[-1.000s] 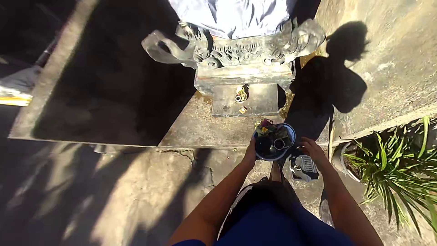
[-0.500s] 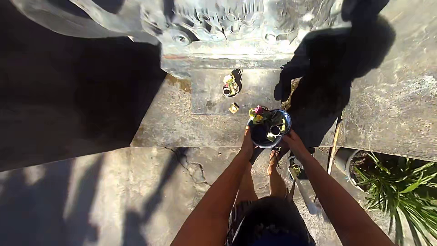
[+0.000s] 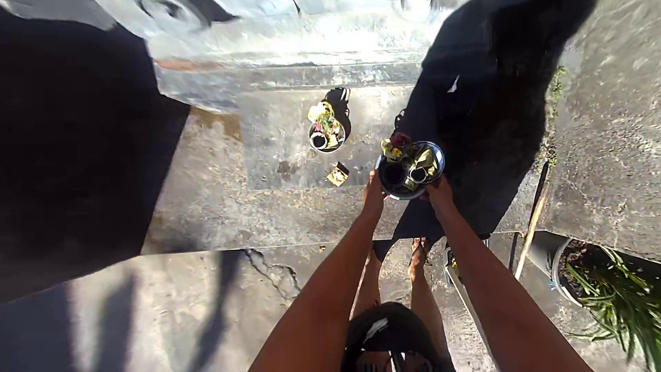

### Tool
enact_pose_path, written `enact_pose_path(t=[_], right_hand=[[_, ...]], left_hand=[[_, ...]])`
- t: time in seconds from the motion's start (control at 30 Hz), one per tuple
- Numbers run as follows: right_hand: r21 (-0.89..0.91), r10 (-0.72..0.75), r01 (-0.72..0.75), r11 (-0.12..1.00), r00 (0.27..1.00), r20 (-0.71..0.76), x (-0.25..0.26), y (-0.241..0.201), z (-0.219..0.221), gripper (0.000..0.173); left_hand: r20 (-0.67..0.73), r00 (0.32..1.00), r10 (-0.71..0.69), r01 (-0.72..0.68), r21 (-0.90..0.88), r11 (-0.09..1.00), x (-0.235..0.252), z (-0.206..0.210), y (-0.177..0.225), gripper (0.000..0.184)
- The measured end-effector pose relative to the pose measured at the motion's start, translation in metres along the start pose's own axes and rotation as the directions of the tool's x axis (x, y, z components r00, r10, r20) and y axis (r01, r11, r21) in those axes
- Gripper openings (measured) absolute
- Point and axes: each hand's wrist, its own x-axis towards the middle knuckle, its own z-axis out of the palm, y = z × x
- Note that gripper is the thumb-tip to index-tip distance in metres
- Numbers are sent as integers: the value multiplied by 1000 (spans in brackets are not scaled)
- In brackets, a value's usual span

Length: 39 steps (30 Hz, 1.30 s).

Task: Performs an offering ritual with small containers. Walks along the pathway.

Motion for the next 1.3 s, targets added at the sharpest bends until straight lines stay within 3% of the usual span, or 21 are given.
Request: enact_pose_path(t=[0.1, 0.23, 0.33, 0.43, 0.5, 0.63, 0.83, 0.93, 1.0, 1.13, 1.2, 1.3], right_hand=[[47, 18, -18, 999, 1000, 2, 11, -3, 8, 47], [37, 0, 0, 999, 1000, 9, 17, -9, 9, 41], [-16, 9, -9, 1000, 1000, 15, 19, -12, -4, 46], [-173, -124, 101, 980, 984, -127, 18, -8, -28, 51], [-349, -281, 204, 915, 941, -187, 16, -21, -35, 46], [-633, -544, 398, 664, 838, -44, 24, -74, -23, 43], [-781, -545, 509, 361, 795, 266, 65, -138, 33, 47], [-765, -536, 572, 294, 762, 363, 70, -155, 57, 44], [-745, -530, 599, 292, 750, 396, 65, -162, 67, 38], [-626, -544, 696, 352, 696, 468, 45, -159, 90, 31], [-537, -538, 749, 388, 657, 528, 26, -142, 102, 30], [-380, -565, 804, 457, 593, 574, -7, -99, 115, 26]], left_hand=[[20, 996, 90, -90, 1, 996, 7, -1, 0, 64], [89, 954, 287, -298, 171, 939, 6, -6, -1, 61], [97, 944, 317, -330, 333, 883, 11, -5, 6, 80], [79, 938, 338, -338, 433, 836, 8, 2, 10, 93], [76, 921, 382, -371, 467, 802, 12, 6, 8, 93], [39, 927, 373, -339, 510, 791, 27, 10, 6, 91], [31, 911, 412, -359, 550, 754, 27, 8, 3, 90], [65, 887, 456, -424, 504, 753, 19, -3, -1, 97], [58, 884, 463, -436, 459, 774, 8, -16, -3, 85], [-193, 862, 468, -394, 324, 860, 5, -56, -3, 53], [-318, 873, 370, -351, 117, 929, 16, -75, 4, 50], [-362, 931, 43, -141, -247, 959, 39, -92, 40, 52]])
